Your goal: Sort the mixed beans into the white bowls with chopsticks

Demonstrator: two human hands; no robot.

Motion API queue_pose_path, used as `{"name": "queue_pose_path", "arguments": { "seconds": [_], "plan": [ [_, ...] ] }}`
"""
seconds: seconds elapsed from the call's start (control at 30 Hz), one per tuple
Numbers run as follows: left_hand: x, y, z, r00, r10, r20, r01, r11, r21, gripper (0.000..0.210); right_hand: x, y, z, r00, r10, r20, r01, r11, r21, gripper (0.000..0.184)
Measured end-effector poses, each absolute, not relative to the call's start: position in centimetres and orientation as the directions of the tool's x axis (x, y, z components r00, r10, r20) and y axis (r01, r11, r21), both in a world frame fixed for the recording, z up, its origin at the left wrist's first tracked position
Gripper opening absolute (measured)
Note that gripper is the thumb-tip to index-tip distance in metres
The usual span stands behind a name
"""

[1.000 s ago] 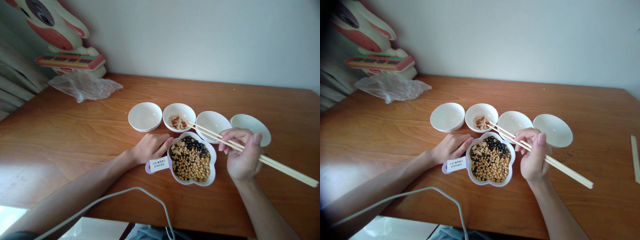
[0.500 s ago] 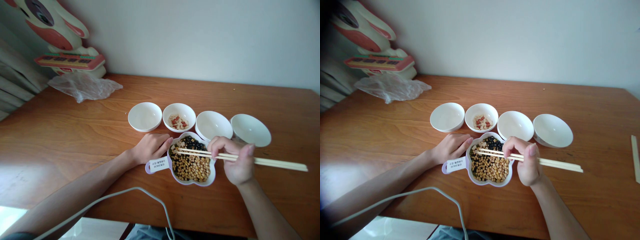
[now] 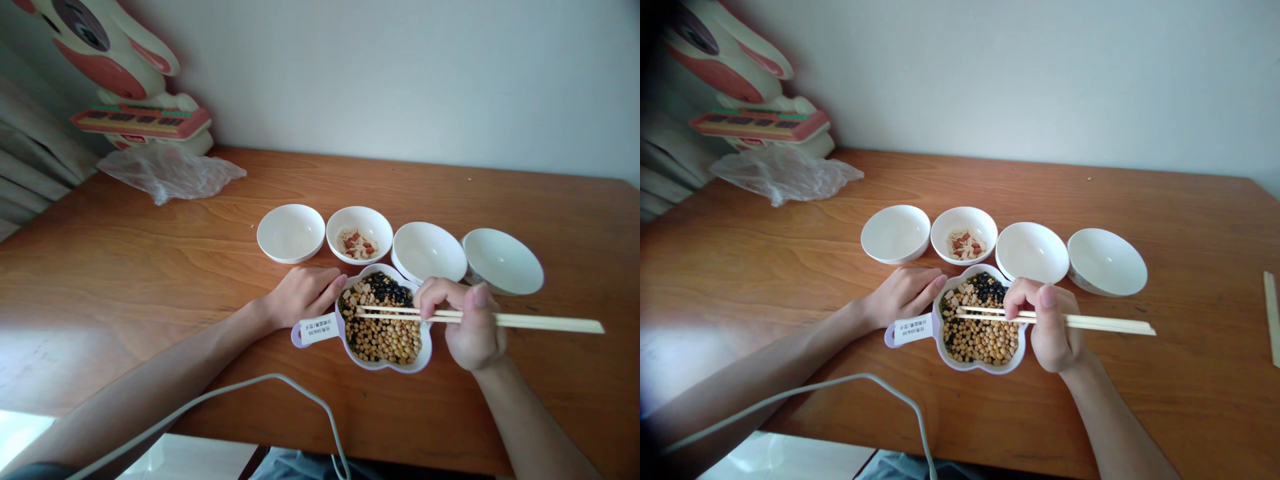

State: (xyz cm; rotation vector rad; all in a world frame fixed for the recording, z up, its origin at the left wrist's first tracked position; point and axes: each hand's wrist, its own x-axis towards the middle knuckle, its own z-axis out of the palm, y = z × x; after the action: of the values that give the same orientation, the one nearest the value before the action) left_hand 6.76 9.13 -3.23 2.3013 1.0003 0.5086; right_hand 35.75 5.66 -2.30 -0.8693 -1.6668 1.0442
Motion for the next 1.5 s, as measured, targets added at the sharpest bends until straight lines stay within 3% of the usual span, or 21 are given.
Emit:
{"name": "queue_pose_path", "arguments": {
  "seconds": [0.2,0.47,0.57,0.8,1.17,1.33,1.5],
  "plan": [
    [6.8,9.2,-3.2,0.65,0.752,0.112,0.542,-0.562,0.625,0.04,35.3,5.5,-1.4,-0.165,0.899,0.406,0.041,0.418,-0.908,0.069],
    [6.8,9.1,-3.1,0.645,0.756,0.107,0.552,-0.559,0.618,0.04,34.6,5.9,-0.2,0.242,0.798,0.551,0.07,0.553,-0.831,0.072],
    [6.7,9.1,-3.1,0.646,0.757,0.101,0.552,-0.554,0.623,0.04,34.5,6.0,-0.2,0.319,0.771,0.551,0.08,0.558,-0.826,0.073],
    [6.8,9.1,-3.0,0.651,0.75,0.118,0.542,-0.568,0.619,0.04,33.8,5.7,-0.5,0.32,0.766,0.558,0.188,0.526,-0.83,0.072],
    [6.7,9.1,-3.2,0.646,0.748,0.155,0.548,-0.595,0.588,0.041,32.5,6.7,-1.1,0.42,0.634,0.649,0.267,0.597,-0.756,0.066],
    [6.7,9.1,-3.2,0.651,0.744,0.151,0.548,-0.598,0.585,0.041,33.2,6.9,-2.1,0.251,0.763,0.596,0.149,0.578,-0.803,0.064],
    [6.6,9.1,-3.2,0.644,0.75,0.15,0.55,-0.59,0.591,0.041,34.2,6.8,-2.6,0.128,0.836,0.534,0.23,0.499,-0.836,0.062]
  ]
}}
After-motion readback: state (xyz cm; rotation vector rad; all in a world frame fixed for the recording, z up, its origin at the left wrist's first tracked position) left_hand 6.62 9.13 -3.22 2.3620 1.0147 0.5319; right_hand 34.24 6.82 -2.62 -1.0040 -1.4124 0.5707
